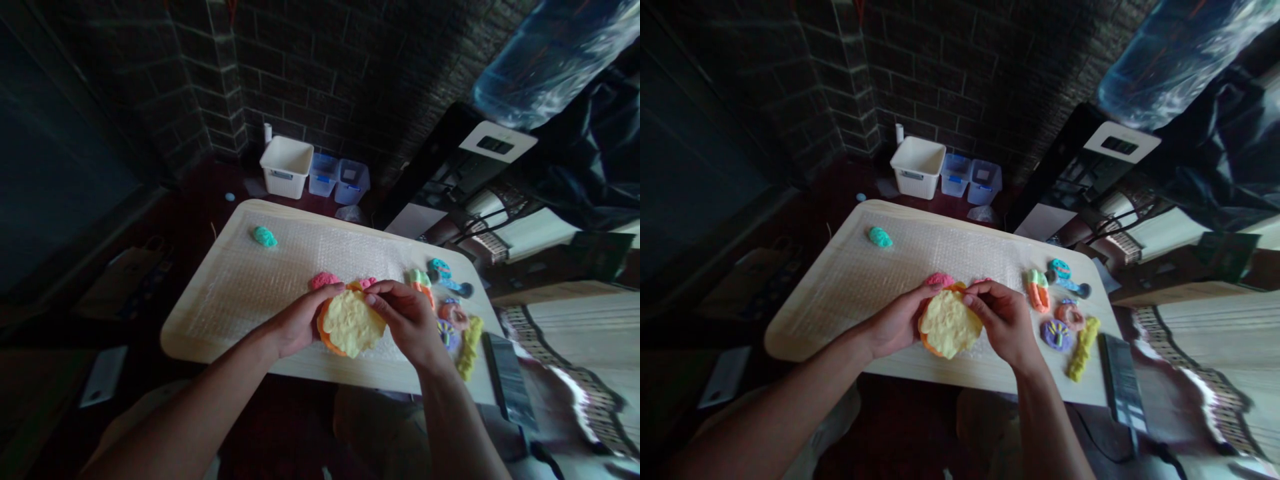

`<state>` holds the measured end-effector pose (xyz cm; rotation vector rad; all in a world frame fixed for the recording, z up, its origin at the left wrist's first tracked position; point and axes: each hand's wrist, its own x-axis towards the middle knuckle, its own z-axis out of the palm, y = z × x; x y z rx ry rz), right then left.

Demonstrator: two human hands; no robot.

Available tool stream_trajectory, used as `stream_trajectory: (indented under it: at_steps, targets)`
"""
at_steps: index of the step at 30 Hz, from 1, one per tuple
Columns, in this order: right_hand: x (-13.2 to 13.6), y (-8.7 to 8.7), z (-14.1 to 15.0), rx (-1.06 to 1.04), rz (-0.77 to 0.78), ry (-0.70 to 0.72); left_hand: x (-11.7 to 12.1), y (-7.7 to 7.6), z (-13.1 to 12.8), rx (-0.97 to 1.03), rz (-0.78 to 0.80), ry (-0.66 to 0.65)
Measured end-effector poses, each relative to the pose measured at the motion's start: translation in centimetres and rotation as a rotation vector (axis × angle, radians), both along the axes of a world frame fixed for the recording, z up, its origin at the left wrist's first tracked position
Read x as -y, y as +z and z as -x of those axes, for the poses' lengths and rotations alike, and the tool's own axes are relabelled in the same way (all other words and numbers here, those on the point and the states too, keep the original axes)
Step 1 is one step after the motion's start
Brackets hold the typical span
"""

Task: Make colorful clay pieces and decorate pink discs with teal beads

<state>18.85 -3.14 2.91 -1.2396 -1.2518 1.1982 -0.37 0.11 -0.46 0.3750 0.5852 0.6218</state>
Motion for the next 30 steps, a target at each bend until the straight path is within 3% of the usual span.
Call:
stream_trajectory:
  at_steps: [4,10,16,23,30]
  targets:
    - [-0.1,-0.2,-0.1,0.046,-0.001,0.018,0.1,0.1,0.2,-0.037,-0.02,-0.098]
    - [0.0,-0.6,-0.1,0.253,-0.134,-0.016,0.5,1.0,0.3,-0.048,-0.179,-0.129]
    - [0.1,-0.2,0.0,0.4,-0.237,-0.022,0.7,1.3,0.1,-0.011,-0.209,-0.108]
    - [0.1,0.4,0.0,0.136,-0.181,-0.01,0.5,0.3,0.3,-0.027,-0.254,-0.179]
    - [0.0,0.1,0.1,0.138,-0.149,0.049,0.6,0.6,0.3,-0.018,-0.241,-0.194]
